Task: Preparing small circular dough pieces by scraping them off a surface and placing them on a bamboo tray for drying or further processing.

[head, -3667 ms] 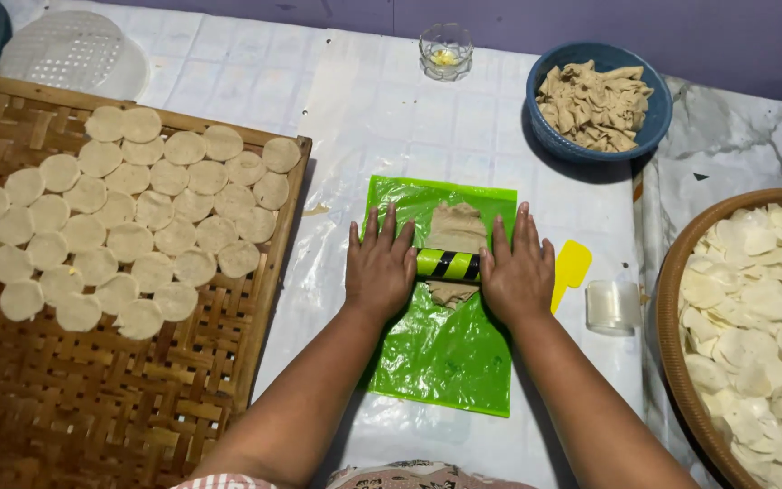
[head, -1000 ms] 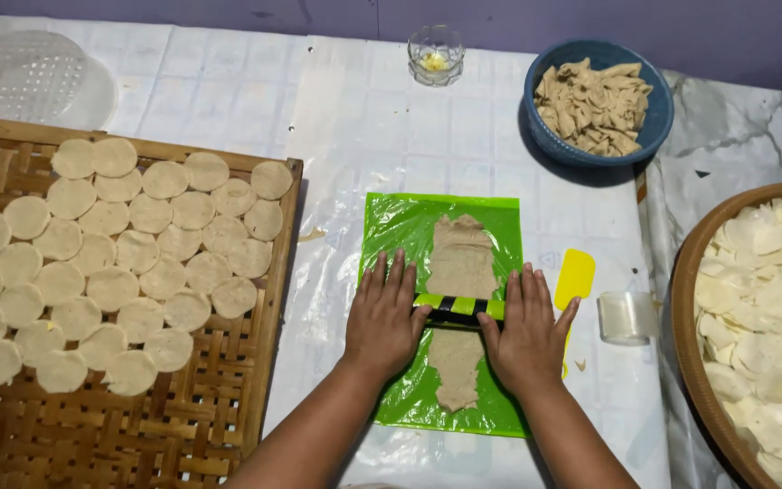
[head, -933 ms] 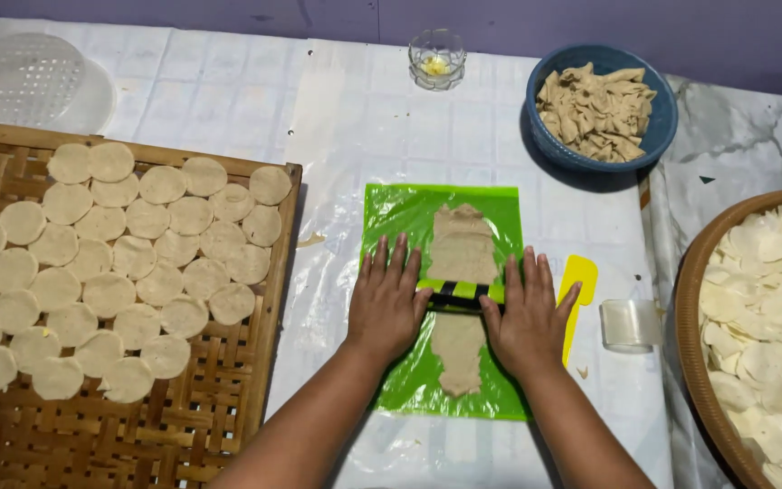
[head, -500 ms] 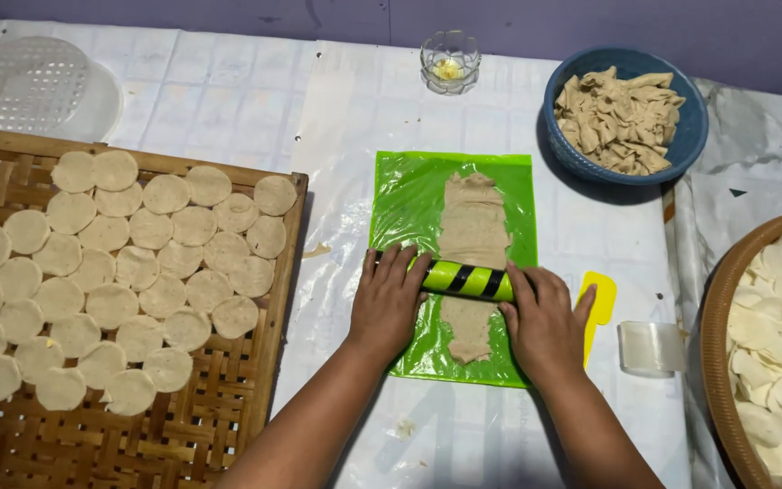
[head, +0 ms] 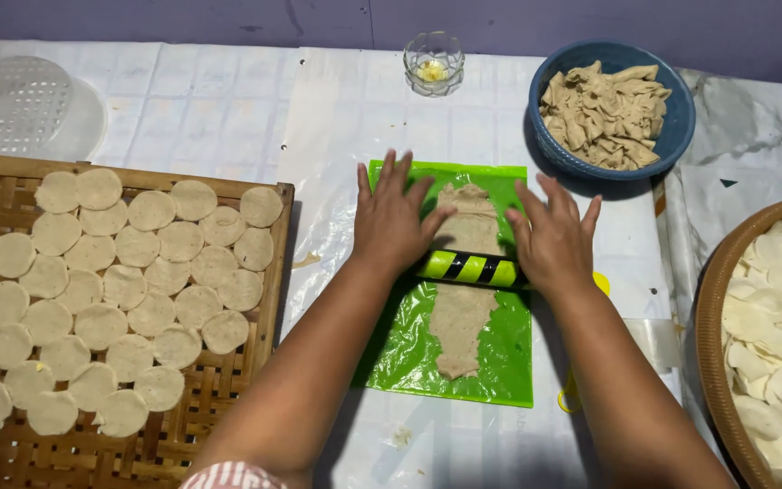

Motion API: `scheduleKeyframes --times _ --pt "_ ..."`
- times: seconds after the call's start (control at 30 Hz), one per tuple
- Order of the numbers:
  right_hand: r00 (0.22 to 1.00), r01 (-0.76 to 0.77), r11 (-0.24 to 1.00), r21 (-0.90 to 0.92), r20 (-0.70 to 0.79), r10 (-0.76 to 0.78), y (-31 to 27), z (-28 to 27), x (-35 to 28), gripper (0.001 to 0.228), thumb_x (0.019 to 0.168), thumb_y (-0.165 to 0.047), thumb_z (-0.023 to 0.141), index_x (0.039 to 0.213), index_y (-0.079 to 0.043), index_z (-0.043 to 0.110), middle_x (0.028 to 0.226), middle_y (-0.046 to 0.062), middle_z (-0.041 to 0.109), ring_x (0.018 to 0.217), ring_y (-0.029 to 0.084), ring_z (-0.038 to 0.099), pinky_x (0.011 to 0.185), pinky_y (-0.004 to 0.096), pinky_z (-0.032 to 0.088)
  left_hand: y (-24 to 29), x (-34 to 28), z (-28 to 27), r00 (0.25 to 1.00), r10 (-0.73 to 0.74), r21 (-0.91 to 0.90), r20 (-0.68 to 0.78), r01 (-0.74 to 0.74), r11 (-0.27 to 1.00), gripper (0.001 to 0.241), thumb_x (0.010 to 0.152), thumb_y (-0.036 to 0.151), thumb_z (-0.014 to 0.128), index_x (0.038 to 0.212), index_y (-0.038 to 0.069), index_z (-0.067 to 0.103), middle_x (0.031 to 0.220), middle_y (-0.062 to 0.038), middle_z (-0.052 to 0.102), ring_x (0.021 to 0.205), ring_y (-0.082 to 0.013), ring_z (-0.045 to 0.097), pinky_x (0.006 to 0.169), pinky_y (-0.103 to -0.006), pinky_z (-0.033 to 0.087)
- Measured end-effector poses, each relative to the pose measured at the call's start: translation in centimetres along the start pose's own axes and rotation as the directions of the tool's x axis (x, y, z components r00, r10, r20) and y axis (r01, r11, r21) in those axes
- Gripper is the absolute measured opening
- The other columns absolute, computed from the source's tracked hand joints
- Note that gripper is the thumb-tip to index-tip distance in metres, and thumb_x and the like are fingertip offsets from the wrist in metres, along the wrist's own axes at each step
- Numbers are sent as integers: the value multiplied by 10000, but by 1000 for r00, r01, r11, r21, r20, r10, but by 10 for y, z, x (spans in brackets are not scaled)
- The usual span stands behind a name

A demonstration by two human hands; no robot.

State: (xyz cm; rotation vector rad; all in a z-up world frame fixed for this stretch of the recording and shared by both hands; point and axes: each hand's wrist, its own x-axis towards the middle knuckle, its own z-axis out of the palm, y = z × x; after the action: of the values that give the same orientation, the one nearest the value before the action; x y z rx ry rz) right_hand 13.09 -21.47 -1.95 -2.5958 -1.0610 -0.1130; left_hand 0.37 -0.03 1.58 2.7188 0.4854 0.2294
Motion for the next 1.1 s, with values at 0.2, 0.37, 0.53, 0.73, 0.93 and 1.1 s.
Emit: scheduleKeyframes --times 0.2,0.37,0.53,0.73,0.93,1.1 --pt "989 -133 987 -93 46 138 -25 16 22 633 1085 -487 396 1623 -155 362 1714 270 138 1602 396 54 1173 755 -50 -13 15 37 954 -226 157 198 197 968 796 1020 556 439 1610 50 268 1722 -214 39 1603 -338 -28 1244 -627 -88" --pt "966 -156 982 -111 192 175 -41 3 3 636 1086 -508 322 1628 -177 323 1731 226 67 1607 358 10 1210 690 -32 -4 -15 24 971 -170 72 171 159 985 686 1043 405 390 1616 53 254 1726 -202 54 1603 -340 -4 1228 -658 -82" --pt "931 -153 979 -135 314 188 -44 4 -30 632 1085 -538 243 1639 -237 278 1738 183 41 1606 343 13 1229 658 21 2 -52 24 969 -155 54 193 147 988 635 1039 349 309 1622 101 263 1730 -183 67 1602 -339 2 1216 -685 -65" --pt "904 -131 972 -197 379 199 -55 1 -81 628 1073 -570 163 1635 -311 265 1742 151 52 1605 324 21 1219 645 73 11 -107 29 970 -125 81 211 110 991 601 1044 354 252 1621 189 267 1727 -140 110 1595 -334 48 1215 -674 -31" --pt "986 43 978 -206 167 -8 -58 4 -146 603 1084 -548 262 1618 -281 343 1690 182 272 1552 354 256 1190 615 207 21 -176 34 981 -71 50 181 62 997 583 1087 387 209 1625 168 265 1721 -143 140 1587 -341 66 1221 -619 0" --pt "970 149 959 -242 224 -94 -44 7 -192 726 962 -520 541 1610 -271 327 1379 73 569 1392 263 466 1196 524 239 18 -229 60 999 52 30 15 -53 998 588 1092 344 308 1648 188 194 1726 -85 126 1572 -324 72 1222 -585 -21"
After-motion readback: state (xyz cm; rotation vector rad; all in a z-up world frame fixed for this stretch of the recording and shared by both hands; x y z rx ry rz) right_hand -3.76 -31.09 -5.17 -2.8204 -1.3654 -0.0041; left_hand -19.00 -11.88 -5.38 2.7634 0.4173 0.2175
